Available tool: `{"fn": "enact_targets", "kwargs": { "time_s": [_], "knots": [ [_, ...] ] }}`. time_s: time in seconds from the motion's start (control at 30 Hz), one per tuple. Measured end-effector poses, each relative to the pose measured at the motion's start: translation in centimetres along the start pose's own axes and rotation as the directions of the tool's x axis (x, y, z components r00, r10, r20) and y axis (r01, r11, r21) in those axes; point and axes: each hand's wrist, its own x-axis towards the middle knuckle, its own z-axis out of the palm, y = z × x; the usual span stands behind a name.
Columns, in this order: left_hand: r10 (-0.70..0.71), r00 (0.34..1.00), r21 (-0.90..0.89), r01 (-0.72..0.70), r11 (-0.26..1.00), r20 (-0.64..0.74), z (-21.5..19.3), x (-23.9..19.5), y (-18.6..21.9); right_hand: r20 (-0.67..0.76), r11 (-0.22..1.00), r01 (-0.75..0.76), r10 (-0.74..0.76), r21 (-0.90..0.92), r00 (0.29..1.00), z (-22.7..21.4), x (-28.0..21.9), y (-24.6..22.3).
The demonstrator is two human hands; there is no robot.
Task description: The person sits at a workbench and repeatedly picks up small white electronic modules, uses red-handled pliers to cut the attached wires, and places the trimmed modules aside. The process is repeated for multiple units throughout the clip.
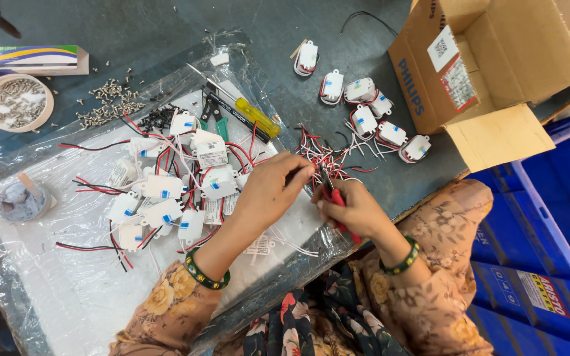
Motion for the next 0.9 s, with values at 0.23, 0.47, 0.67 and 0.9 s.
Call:
{"fn": "enact_targets", "kwargs": {
  "time_s": [0.23,0.47,0.67,0.9],
  "knots": [
    [-0.228,0.970,-0.555,0.235,0.798,0.084,-0.7,0.3,-1.1,0.002,0.896,0.069,-0.078,0.438,0.997,0.4,0.6,1.4],
    [-0.363,0.923,-0.925,0.242,0.293,0.126,-2.8,0.8,-1.6,-0.182,0.817,0.358,-0.308,0.451,0.934,3.5,-1.3,2.6],
    [-0.355,0.935,-0.957,0.105,0.269,0.003,-2.7,0.8,-0.9,-0.126,0.775,0.211,-0.169,0.596,0.977,3.5,-2.0,1.6],
    [-0.348,0.935,-0.898,0.092,0.431,-0.071,-4.3,1.0,-1.5,-0.191,0.782,0.237,-0.154,0.576,0.970,3.2,-1.8,2.0]
  ]
}}
